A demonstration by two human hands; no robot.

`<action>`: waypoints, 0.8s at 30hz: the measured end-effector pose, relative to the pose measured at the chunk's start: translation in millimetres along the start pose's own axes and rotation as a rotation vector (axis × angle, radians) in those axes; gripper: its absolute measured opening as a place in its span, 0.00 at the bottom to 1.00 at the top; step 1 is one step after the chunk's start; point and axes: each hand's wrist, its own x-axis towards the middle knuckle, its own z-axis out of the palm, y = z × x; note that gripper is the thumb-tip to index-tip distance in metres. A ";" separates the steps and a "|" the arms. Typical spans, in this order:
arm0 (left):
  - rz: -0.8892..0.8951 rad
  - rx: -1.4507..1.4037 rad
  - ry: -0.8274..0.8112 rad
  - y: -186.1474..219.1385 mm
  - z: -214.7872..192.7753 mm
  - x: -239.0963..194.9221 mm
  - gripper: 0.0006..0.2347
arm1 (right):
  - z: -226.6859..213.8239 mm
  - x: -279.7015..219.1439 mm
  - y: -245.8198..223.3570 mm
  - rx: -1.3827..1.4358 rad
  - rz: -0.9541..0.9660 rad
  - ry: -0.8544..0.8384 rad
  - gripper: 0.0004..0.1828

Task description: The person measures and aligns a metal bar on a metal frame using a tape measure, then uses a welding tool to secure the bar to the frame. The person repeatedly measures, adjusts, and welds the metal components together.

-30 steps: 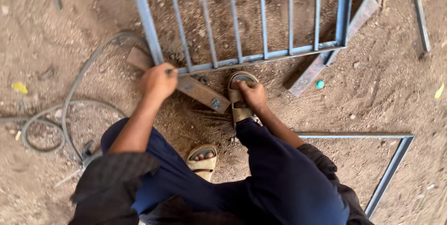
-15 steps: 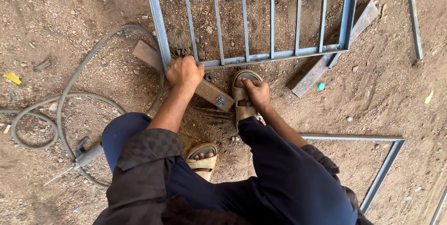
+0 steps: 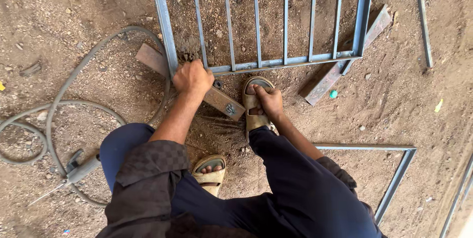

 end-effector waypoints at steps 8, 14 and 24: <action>0.004 -0.307 0.095 -6.7 -14.5 -4.2 0.16 | 0.2 0.1 0.0 0.041 0.014 -0.033 0.19; -0.061 -0.976 0.266 -4.6 -12.7 -0.8 0.13 | -0.2 2.1 1.5 0.026 0.037 -0.027 0.18; 0.203 -1.022 -0.098 55.0 23.8 -55.5 0.12 | -0.8 -5.2 -5.2 0.068 0.023 -0.081 0.20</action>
